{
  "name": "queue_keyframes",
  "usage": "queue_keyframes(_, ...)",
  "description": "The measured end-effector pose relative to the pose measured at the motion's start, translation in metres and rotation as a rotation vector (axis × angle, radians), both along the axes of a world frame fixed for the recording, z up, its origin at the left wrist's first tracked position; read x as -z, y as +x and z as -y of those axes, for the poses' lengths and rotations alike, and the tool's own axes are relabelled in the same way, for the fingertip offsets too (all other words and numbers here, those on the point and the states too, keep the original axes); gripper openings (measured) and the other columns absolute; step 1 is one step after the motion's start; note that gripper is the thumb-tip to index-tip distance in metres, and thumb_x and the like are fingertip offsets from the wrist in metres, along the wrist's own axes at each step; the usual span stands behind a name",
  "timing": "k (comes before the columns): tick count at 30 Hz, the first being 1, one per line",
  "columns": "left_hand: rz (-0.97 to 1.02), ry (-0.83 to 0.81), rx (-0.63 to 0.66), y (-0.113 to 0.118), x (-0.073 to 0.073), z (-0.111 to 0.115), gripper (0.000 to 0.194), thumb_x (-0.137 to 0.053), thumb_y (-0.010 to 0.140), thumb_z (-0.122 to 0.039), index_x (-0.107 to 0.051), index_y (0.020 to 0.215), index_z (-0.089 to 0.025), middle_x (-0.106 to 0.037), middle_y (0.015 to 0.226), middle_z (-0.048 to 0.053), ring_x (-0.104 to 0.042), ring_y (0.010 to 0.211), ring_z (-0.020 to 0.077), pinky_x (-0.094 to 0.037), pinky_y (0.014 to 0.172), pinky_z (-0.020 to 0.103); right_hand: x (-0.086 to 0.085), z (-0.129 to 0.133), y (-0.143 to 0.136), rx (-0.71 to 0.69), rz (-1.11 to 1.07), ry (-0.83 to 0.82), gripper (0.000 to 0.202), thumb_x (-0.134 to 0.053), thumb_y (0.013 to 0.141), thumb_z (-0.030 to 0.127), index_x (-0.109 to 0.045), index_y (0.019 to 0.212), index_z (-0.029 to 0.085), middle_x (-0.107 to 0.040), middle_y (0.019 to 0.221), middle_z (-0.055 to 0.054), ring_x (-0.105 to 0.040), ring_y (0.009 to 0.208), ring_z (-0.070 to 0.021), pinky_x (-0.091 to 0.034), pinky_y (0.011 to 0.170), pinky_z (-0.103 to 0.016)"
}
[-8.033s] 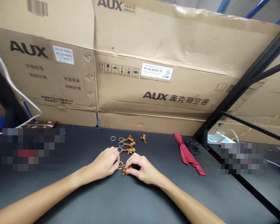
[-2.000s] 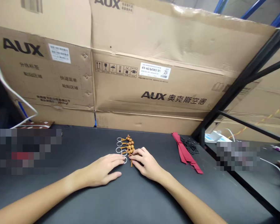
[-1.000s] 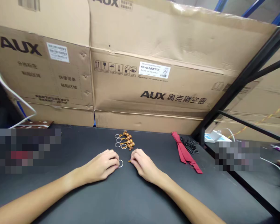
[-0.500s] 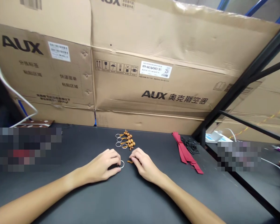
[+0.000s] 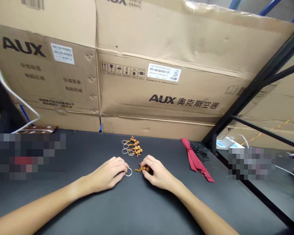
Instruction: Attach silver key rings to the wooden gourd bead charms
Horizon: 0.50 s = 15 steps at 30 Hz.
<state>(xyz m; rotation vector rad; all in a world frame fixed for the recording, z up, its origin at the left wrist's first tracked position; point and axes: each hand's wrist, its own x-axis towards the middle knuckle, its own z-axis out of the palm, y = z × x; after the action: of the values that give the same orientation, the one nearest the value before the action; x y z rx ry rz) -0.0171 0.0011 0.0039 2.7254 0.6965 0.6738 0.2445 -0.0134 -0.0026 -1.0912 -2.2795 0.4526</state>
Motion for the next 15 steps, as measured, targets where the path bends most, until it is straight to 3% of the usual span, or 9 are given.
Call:
queue_keyframes(7,0.000,0.004,-0.051,0.002,0.001,0.001,0.005,-0.059,0.091,-0.025,-0.062,0.091,-0.021,-0.066,0.103,0.005,-0.060,0.094,0.0201,-0.043,0.085,0.032,0.003,0.001,-0.005,0.008,-0.086,-0.063,0.009,-0.049,0.091,0.018,-0.057,0.096,0.019,-0.060,0.094,-0.006,-0.058,0.085,-0.0179,-0.047,0.079,-0.031)
queue_keyframes(11,-0.003,-0.026,-0.064,0.003,0.000,0.003,0.005,-0.059,0.091,-0.025,-0.061,0.093,-0.021,-0.066,0.102,0.004,-0.059,0.094,0.0204,-0.043,0.085,0.032,-0.001,0.004,-0.013,0.031,-0.271,-0.257,0.016,-0.045,0.097,0.029,-0.058,0.097,0.019,-0.066,0.089,-0.004,-0.059,0.075,-0.0147,-0.046,0.073,-0.028)
queue_keyframes(15,0.057,-0.109,-0.136,0.006,0.000,0.006,0.018,-0.062,0.089,-0.028,-0.058,0.105,-0.021,-0.063,0.104,0.005,-0.058,0.095,0.0215,-0.046,0.085,0.033,0.000,0.004,-0.021,0.002,-0.495,-0.495,0.030,-0.050,0.095,0.046,-0.057,0.098,0.018,-0.064,0.084,-0.003,-0.055,0.063,-0.0111,-0.044,0.058,-0.024)
